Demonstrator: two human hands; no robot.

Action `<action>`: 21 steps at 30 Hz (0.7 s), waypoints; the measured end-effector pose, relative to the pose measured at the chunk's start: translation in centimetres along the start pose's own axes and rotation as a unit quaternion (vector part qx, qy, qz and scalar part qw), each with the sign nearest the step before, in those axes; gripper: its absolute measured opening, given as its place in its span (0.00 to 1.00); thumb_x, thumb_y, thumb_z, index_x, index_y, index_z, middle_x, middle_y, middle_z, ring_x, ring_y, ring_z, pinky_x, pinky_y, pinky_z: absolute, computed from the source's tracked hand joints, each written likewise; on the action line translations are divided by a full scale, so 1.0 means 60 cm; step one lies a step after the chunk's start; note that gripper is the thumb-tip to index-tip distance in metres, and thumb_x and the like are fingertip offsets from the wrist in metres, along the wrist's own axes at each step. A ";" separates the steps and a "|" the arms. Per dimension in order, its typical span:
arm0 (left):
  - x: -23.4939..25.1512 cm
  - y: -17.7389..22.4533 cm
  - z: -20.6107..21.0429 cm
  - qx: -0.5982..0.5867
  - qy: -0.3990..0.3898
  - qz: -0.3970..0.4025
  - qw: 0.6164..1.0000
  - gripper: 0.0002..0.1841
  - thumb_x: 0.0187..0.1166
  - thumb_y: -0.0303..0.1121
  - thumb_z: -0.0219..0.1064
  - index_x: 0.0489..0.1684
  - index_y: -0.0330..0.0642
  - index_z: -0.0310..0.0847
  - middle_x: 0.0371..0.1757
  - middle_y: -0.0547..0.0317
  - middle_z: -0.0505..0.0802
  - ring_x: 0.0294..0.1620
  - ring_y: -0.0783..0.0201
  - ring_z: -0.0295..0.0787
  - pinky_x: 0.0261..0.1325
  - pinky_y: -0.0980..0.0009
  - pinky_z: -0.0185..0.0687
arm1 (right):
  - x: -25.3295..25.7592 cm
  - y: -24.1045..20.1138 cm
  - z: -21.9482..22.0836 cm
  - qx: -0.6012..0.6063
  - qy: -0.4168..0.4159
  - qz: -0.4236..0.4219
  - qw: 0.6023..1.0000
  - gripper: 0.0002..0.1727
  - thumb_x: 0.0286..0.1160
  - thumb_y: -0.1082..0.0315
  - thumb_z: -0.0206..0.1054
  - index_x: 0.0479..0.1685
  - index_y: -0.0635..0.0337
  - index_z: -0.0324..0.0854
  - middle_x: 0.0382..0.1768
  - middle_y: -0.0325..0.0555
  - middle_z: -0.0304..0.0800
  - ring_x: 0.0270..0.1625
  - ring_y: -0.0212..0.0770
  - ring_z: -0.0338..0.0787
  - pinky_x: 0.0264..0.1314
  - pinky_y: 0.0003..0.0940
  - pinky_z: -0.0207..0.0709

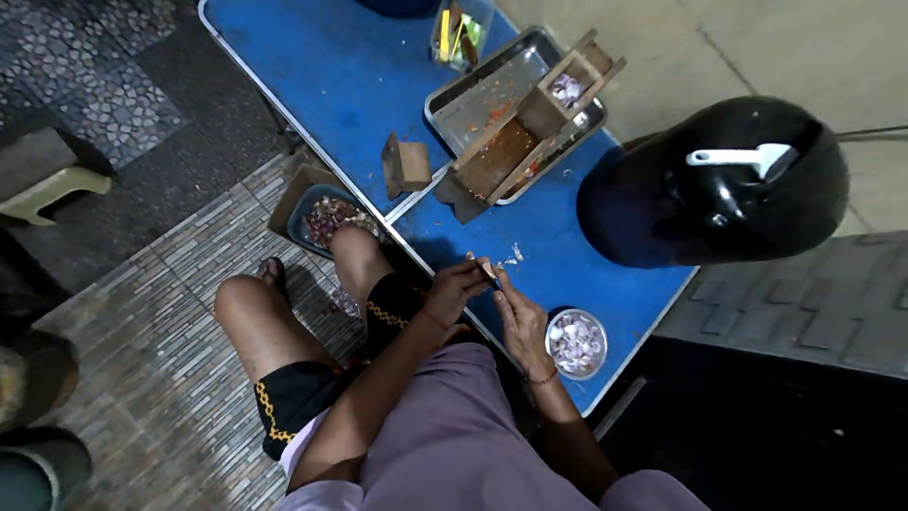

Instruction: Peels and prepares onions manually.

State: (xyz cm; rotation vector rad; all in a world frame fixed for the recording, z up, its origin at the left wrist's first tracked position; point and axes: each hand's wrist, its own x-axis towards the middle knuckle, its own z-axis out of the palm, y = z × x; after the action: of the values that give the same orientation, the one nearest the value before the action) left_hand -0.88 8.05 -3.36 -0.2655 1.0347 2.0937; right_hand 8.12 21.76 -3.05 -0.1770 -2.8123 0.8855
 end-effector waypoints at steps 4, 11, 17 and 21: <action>0.001 0.002 0.003 -0.014 0.017 -0.013 1.000 0.16 0.85 0.21 0.54 0.67 0.30 0.78 0.52 0.53 0.91 0.46 0.68 0.90 0.53 0.73 0.86 | 0.001 0.002 0.005 -0.037 0.028 -0.032 0.998 0.22 0.89 0.63 0.55 0.74 0.62 0.84 0.49 0.59 0.97 0.41 0.57 0.97 0.41 0.54 0.86; 0.000 0.002 0.006 -0.064 0.040 -0.026 0.997 0.13 0.83 0.18 0.54 0.60 0.29 0.80 0.46 0.54 0.91 0.41 0.69 0.89 0.50 0.75 0.86 | 0.002 0.000 0.023 -0.132 0.098 -0.076 0.983 0.19 0.86 0.65 0.58 0.66 0.60 0.89 0.31 0.56 0.93 0.28 0.56 0.91 0.26 0.49 0.80; 0.004 -0.010 0.009 -0.098 0.058 -0.019 0.993 0.12 0.83 0.18 0.56 0.59 0.30 0.80 0.45 0.56 0.90 0.40 0.68 0.89 0.50 0.74 0.87 | 0.003 -0.004 0.035 -0.077 0.121 -0.037 0.989 0.19 0.87 0.66 0.58 0.65 0.63 0.89 0.35 0.58 0.94 0.32 0.55 0.93 0.32 0.49 0.83; 0.007 -0.016 0.007 -0.072 0.059 -0.003 0.996 0.16 0.82 0.18 0.59 0.67 0.29 0.77 0.52 0.53 0.90 0.43 0.69 0.89 0.51 0.74 0.87 | 0.006 -0.003 0.029 0.127 0.068 0.071 0.987 0.19 0.87 0.70 0.57 0.67 0.66 0.87 0.51 0.54 0.96 0.45 0.37 0.93 0.53 0.36 0.85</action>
State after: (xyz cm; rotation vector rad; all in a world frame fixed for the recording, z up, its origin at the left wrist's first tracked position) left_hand -0.40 8.96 -3.84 -0.4671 0.9506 2.1724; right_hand 7.39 20.69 -4.30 -0.3874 -2.5575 1.2043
